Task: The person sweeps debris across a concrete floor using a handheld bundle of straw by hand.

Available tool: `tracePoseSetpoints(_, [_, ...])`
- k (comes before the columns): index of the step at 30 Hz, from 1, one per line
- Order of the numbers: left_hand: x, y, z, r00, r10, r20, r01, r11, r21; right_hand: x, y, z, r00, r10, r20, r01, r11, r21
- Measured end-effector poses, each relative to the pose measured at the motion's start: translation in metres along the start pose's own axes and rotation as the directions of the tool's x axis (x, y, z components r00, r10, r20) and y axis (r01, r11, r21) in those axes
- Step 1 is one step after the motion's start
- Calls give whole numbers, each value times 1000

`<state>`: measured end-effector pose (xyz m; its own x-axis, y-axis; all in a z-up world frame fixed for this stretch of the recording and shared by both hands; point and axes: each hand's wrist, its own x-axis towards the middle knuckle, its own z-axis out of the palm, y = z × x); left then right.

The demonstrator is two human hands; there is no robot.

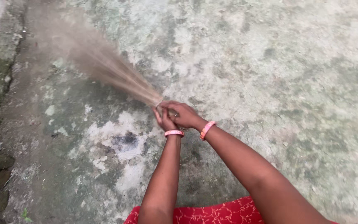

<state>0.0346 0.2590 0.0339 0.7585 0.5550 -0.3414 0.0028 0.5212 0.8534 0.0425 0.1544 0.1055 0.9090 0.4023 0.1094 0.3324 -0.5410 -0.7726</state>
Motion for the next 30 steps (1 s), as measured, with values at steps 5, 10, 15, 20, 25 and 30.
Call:
tracePoseSetpoints(5, [33,-20,-26,987,-2,-159,-10,997,-78,36,19,33,933,107,343,-218,928,304])
tracePoseSetpoints(10, [62,-47,16,988,-61,145,12,947,320,10,75,28,895,443,56,-333,579,745])
tracePoseSetpoints(15, [30,-85,100,753,-424,504,-222,557,800,-51,101,-6,662,708,-248,-101,411,906])
tracePoseSetpoints(20, [-82,-116,136,474,-624,621,-432,450,782,-137,110,-7,355,752,-555,38,582,813])
tracePoseSetpoints(25, [-121,-58,123,397,-559,728,-472,556,684,-152,68,-11,305,619,-723,26,754,657])
tracePoseSetpoints(30, [-80,-18,113,644,-426,636,-79,789,609,-101,34,-59,557,781,-282,-480,580,659])
